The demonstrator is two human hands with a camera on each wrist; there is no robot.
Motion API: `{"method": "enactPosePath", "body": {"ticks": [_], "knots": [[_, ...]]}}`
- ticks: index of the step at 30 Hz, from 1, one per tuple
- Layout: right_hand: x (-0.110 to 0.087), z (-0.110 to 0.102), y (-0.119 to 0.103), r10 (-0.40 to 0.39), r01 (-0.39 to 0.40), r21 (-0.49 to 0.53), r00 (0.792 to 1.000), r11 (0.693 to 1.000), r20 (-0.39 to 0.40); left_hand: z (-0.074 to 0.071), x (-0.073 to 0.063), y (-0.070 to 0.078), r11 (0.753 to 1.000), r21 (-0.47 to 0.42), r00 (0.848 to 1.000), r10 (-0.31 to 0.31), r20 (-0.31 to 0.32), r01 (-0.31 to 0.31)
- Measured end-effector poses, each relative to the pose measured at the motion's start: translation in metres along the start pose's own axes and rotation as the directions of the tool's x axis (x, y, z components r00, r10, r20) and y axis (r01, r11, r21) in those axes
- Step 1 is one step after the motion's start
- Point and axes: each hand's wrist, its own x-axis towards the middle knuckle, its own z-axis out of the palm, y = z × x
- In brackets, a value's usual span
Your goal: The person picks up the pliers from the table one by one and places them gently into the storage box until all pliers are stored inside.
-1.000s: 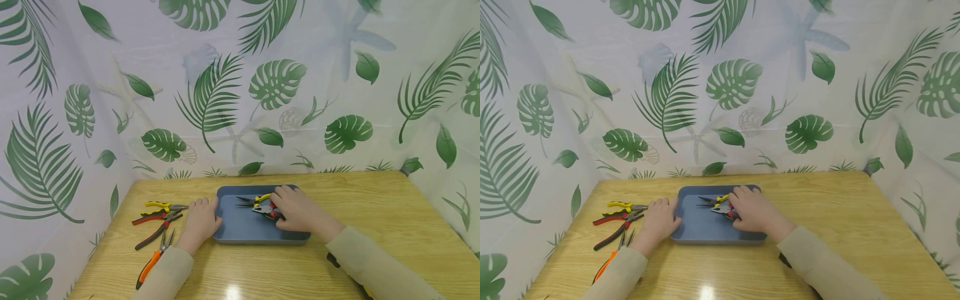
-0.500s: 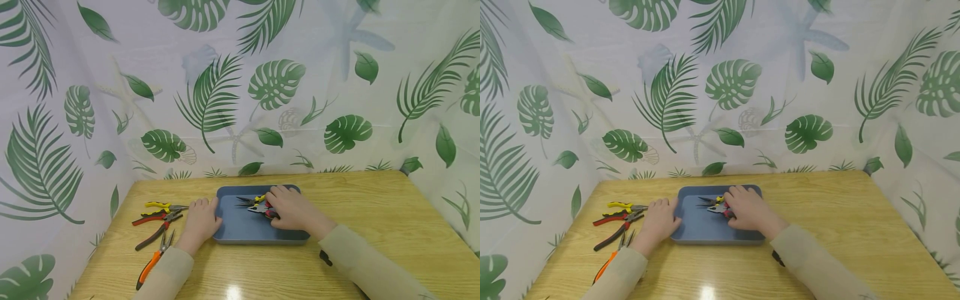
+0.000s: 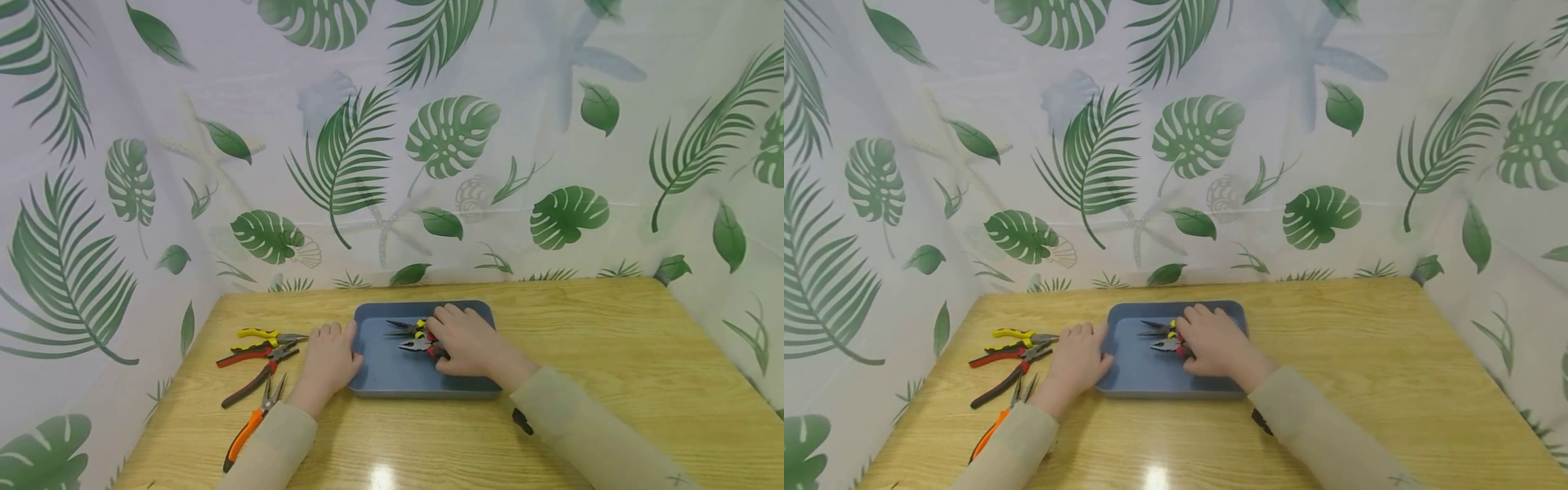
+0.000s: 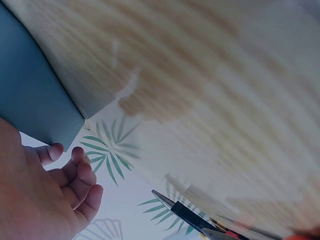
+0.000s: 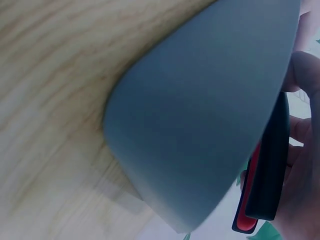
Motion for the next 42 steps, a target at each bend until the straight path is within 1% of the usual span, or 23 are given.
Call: {"method": "enactPosePath", "body": {"ticks": [3,9,17,21,27,33,36,40,42], "knots": [[0.001,0.001,-0.001,-0.001,0.001,-0.009,1.0,1.0,0.0,-0.001,0.0,0.0,1.0,-0.003,1.0,0.004,-0.014,-0.004],[0.004,0.003,-0.004,0.01,-0.01,-0.013,1.0,1.0,0.006,0.0,0.0,0.0,1.0,-0.013,1.0,-0.001,-0.004,0.001],[0.008,0.004,-0.01,-0.005,0.005,0.003,1.0,1.0,-0.016,0.003,0.001,-0.001,1.0,-0.005,1.0,0.001,-0.002,-0.001],[0.009,0.004,-0.011,-0.01,0.01,0.012,1.0,1.0,-0.027,0.002,0.0,-0.001,1.0,-0.008,1.0,0.002,0.001,-0.002],[0.011,0.006,-0.011,-0.026,0.026,-0.009,0.999,1.0,-0.043,0.001,0.0,0.0,1.0,-0.006,1.0,-0.001,0.002,0.001],[0.012,0.012,-0.011,-0.023,0.022,-0.022,0.999,1.0,-0.048,0.0,-0.001,0.001,1.0,-0.01,1.0,-0.004,0.004,0.004],[0.012,0.011,-0.011,-0.037,0.037,-0.009,0.996,0.999,-0.079,0.001,-0.001,0.001,1.0,-0.018,1.0,-0.001,0.007,0.001],[0.015,0.003,-0.012,-0.06,0.066,0.033,0.986,0.997,-0.156,0.0,0.0,0.001,1.0,-0.019,1.0,0.0,0.011,0.0],[0.018,0.0,-0.012,-0.065,0.075,0.046,0.981,0.996,-0.183,0.001,0.0,0.0,1.0,-0.011,1.0,-0.002,0.009,0.002]]}}
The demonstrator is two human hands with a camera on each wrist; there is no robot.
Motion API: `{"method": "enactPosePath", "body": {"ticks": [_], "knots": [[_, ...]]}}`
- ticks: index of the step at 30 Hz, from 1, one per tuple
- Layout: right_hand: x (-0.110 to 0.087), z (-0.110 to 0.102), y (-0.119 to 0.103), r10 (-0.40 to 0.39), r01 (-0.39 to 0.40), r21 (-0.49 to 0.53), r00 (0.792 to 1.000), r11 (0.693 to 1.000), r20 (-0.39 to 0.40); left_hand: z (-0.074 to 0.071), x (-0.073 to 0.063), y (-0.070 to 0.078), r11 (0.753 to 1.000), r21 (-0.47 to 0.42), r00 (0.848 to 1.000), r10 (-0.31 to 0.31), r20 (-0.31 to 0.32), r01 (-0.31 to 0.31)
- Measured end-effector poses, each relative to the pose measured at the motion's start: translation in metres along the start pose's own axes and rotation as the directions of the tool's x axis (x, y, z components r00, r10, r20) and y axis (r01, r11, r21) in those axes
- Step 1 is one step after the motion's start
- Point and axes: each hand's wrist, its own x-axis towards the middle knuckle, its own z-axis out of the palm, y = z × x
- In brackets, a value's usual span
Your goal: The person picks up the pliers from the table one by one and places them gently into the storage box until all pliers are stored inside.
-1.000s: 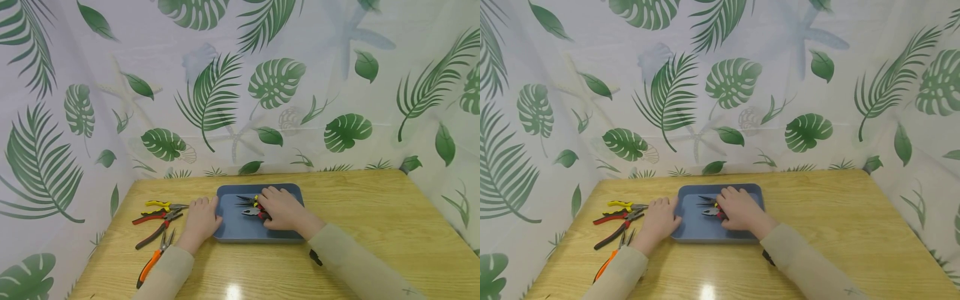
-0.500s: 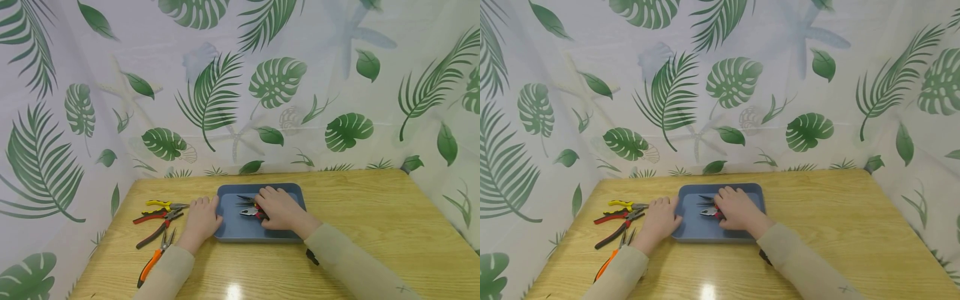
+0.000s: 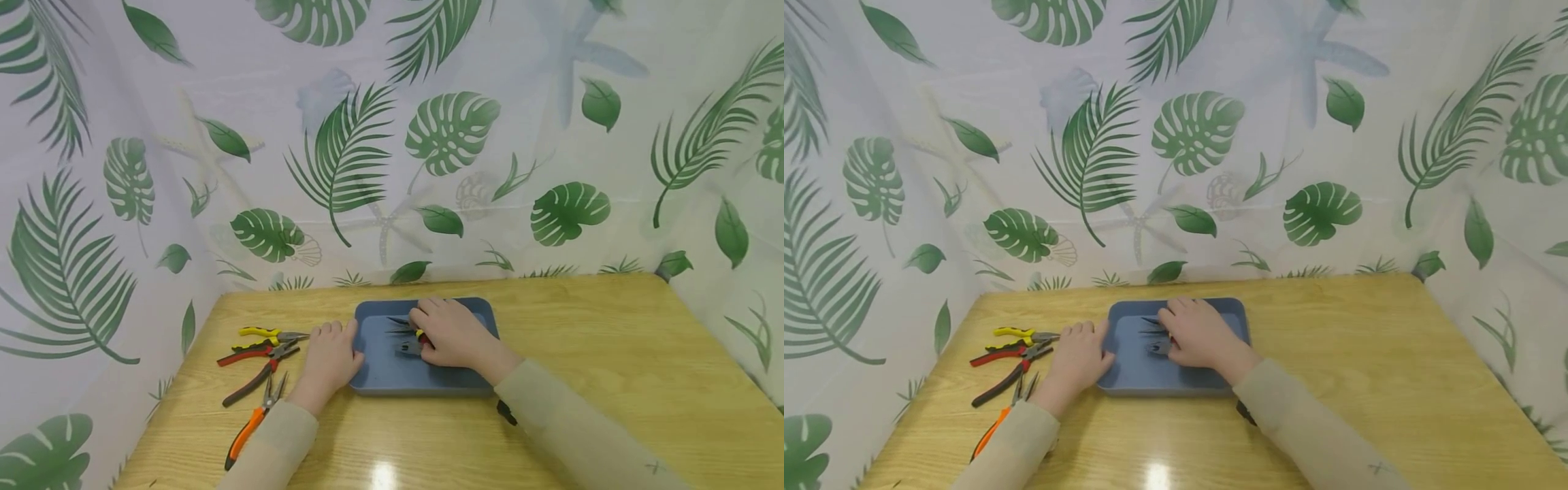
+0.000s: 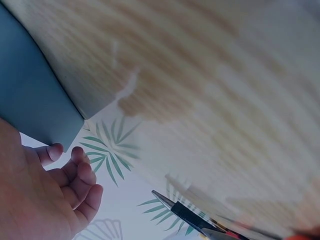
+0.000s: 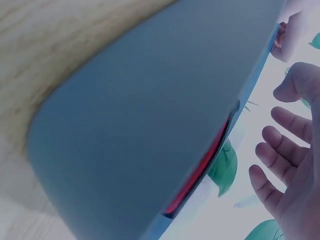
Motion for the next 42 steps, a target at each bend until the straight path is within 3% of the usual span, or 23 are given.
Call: {"method": "enactPosePath", "body": {"ticks": [24,42], "knots": [[-0.006,0.0,0.001,0.033,-0.03,-0.032,0.995,0.999,0.094,-0.004,-0.002,0.002,1.0,-0.007,1.0,0.002,-0.002,-0.002],[-0.016,-0.005,0.005,0.008,-0.001,-0.105,0.998,0.994,0.063,-0.001,0.0,0.002,1.0,0.031,1.0,0.006,-0.019,-0.005]]}}
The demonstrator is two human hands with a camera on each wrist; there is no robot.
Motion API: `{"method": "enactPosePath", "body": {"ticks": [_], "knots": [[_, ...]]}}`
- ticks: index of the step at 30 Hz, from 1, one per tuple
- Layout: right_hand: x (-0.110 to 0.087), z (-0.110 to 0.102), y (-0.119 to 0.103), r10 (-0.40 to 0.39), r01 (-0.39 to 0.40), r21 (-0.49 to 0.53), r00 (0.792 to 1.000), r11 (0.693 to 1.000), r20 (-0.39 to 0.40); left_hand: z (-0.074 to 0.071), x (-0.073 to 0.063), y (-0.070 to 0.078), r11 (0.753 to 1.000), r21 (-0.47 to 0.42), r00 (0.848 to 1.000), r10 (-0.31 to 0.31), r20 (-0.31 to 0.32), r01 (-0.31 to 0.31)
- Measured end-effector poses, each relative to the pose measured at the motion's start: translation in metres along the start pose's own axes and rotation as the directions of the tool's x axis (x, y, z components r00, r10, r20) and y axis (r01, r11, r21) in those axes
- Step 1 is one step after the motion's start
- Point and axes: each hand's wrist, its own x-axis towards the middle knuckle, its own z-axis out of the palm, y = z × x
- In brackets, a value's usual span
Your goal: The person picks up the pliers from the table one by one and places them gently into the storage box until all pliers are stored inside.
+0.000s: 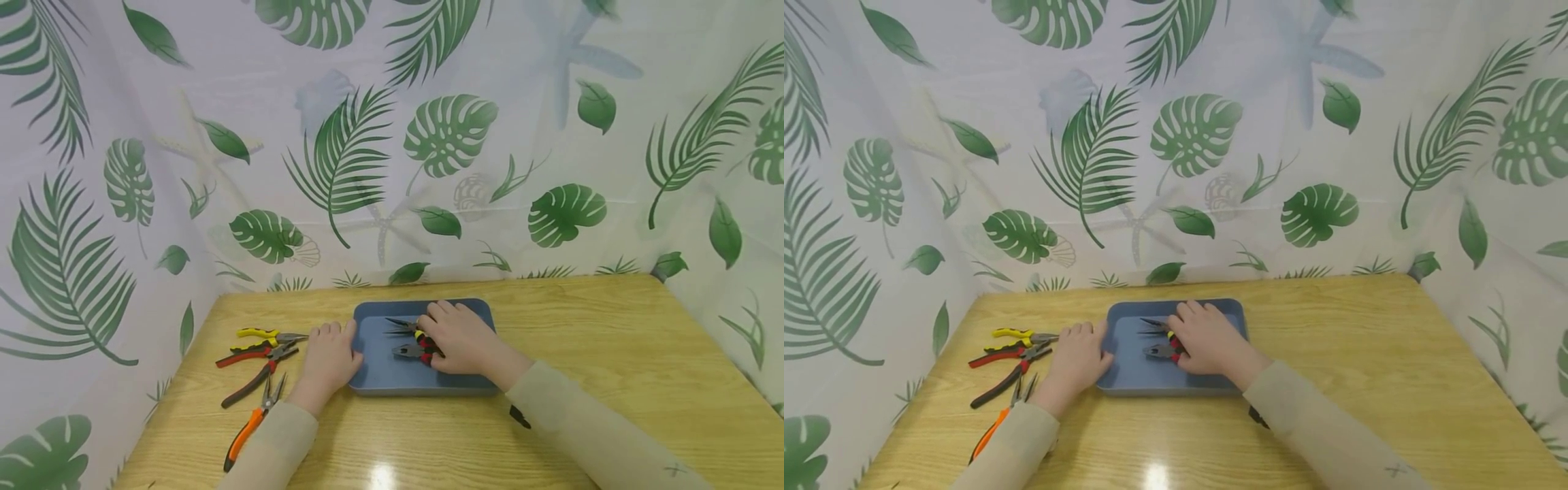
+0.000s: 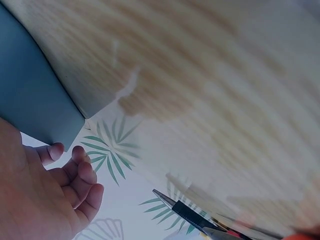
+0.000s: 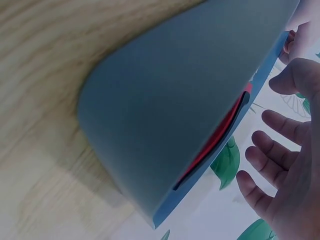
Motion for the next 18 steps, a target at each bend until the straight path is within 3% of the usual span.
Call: {"method": "enactPosePath", "body": {"ticks": [5,18], "knots": [[-0.001,-0.001,0.001,0.01,-0.009,-0.024,1.0,1.0,0.027,0.0,0.001,-0.001,1.0,-0.006,1.0,0.004,-0.002,-0.004],[-0.013,-0.009,0.004,-0.001,0.002,-0.02,1.0,1.0,0.011,0.004,0.004,-0.003,1.0,-0.006,0.999,-0.001,0.035,0.002]]}}
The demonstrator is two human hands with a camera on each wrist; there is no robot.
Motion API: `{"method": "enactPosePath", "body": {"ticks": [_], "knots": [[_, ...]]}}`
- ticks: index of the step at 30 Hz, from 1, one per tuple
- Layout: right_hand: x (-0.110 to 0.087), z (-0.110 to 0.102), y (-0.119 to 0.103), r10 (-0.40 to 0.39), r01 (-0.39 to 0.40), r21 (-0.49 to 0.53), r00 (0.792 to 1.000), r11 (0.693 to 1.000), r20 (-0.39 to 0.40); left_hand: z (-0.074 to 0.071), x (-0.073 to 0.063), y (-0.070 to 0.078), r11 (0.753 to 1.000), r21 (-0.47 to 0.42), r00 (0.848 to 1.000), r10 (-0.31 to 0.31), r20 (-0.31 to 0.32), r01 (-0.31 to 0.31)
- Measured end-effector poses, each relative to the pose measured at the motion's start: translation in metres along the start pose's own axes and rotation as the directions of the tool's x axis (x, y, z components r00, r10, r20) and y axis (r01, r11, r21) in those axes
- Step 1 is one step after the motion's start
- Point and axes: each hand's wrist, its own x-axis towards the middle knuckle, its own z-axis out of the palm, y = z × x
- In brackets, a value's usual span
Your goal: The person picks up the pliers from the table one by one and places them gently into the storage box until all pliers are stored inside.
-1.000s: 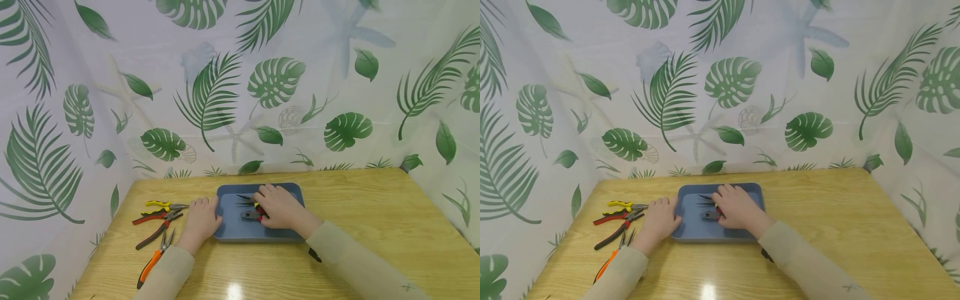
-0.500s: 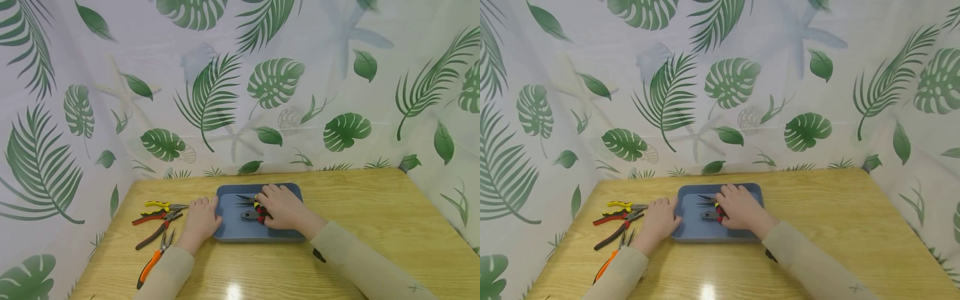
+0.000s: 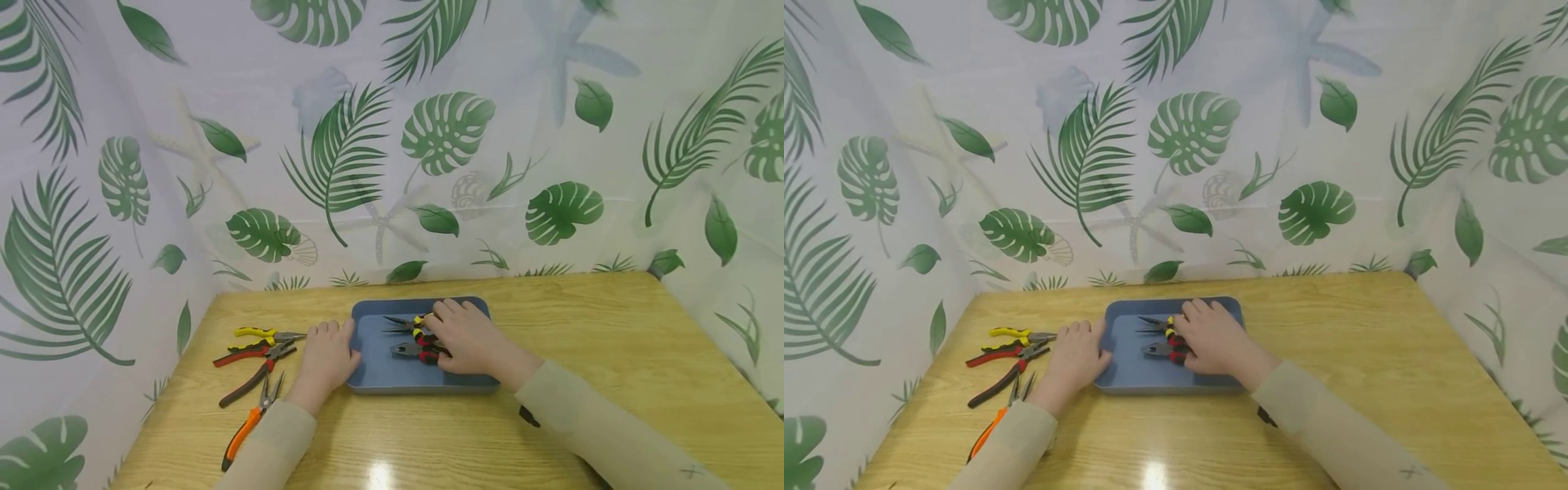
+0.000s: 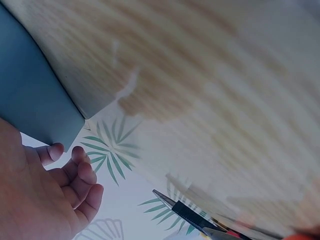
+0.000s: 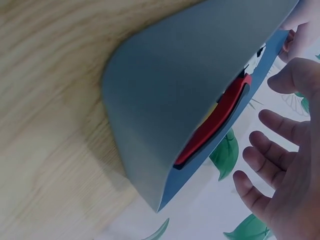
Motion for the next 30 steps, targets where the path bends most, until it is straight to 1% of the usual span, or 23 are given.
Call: {"method": "enactPosePath", "body": {"ticks": [9,13,21,30], "knots": [[-0.008,-0.001,0.005,0.024,-0.024,0.0,0.998,1.0,0.05,0.0,-0.002,0.001,1.0,-0.01,1.0,-0.005,-0.003,0.005],[-0.012,-0.002,0.006,0.024,-0.024,-0.007,0.998,1.0,0.049,0.0,-0.002,0.002,1.0,-0.011,1.0,-0.004,0.001,0.004],[-0.018,-0.001,0.011,0.026,-0.026,0.011,0.999,1.0,0.021,0.001,-0.002,0.002,1.0,-0.003,1.0,-0.008,0.001,0.008],[-0.021,-0.001,0.014,0.028,-0.028,-0.003,0.999,1.0,0.029,0.0,-0.002,0.002,1.0,0.003,1.0,-0.008,-0.002,0.008]]}}
